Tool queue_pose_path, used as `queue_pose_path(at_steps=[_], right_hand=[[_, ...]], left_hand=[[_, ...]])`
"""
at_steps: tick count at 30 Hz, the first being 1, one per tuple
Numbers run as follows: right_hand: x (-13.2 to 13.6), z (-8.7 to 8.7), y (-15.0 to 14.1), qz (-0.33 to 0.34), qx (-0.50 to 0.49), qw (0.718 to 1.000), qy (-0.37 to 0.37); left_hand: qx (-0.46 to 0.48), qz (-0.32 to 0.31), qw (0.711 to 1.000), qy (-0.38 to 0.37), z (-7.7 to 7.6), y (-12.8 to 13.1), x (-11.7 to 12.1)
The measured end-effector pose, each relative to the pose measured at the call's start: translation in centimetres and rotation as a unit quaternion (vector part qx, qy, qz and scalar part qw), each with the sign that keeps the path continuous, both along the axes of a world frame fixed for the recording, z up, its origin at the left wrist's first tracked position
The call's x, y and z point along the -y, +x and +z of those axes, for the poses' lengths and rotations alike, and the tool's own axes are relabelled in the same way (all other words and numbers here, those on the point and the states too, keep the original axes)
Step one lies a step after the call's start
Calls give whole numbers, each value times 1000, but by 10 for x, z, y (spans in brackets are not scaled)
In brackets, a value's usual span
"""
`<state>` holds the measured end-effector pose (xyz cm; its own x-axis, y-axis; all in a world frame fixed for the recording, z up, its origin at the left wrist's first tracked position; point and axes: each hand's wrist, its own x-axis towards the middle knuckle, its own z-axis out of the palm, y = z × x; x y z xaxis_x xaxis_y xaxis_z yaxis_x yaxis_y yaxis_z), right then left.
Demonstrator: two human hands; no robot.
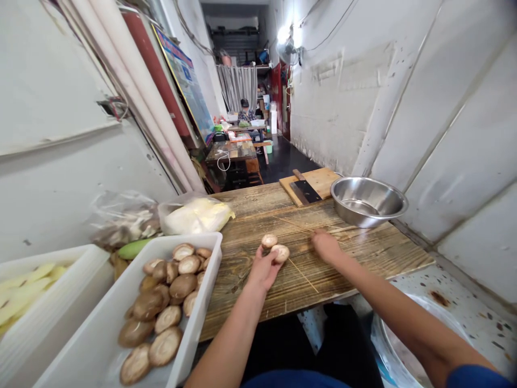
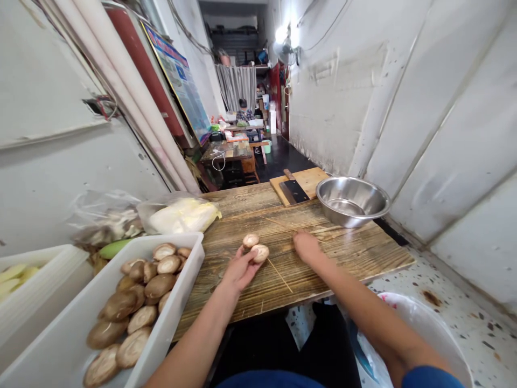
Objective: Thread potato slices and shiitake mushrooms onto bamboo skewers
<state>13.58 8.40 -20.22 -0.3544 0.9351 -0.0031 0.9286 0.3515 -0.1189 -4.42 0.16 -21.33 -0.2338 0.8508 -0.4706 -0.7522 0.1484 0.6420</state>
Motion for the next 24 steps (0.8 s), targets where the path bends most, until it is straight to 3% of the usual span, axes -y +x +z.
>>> queue_pose_path(at_steps=[5, 9, 12, 14, 17, 19, 21, 24], right_hand=[[-27, -10, -19, 29, 63, 998, 4], [-26, 15, -20, 30, 50, 998, 30], [10, 38, -11, 34, 8, 998, 58], [55, 38, -4, 55, -27, 996, 66], [129, 10, 5, 130, -173, 972, 89], [162, -13, 6, 127, -226, 960, 106], [175, -27, 6, 79, -253, 953, 147], [168, -23, 2, 45, -254, 950, 177]], left_hand=[[29, -35, 999, -19, -3, -5, -1], [17, -20, 1000, -4, -5, -10, 0], [21, -4, 1000, -5, -7, -12, -1], [20, 9, 1000, 2, -10, -12, -3], [-24, 40, 999, -3, -16, -11, -7], [-101, 60, 993, -5, -22, -10, -6], [-210, 70, 975, 15, -28, -9, -3], [-312, 70, 946, 44, -31, -7, 2]])
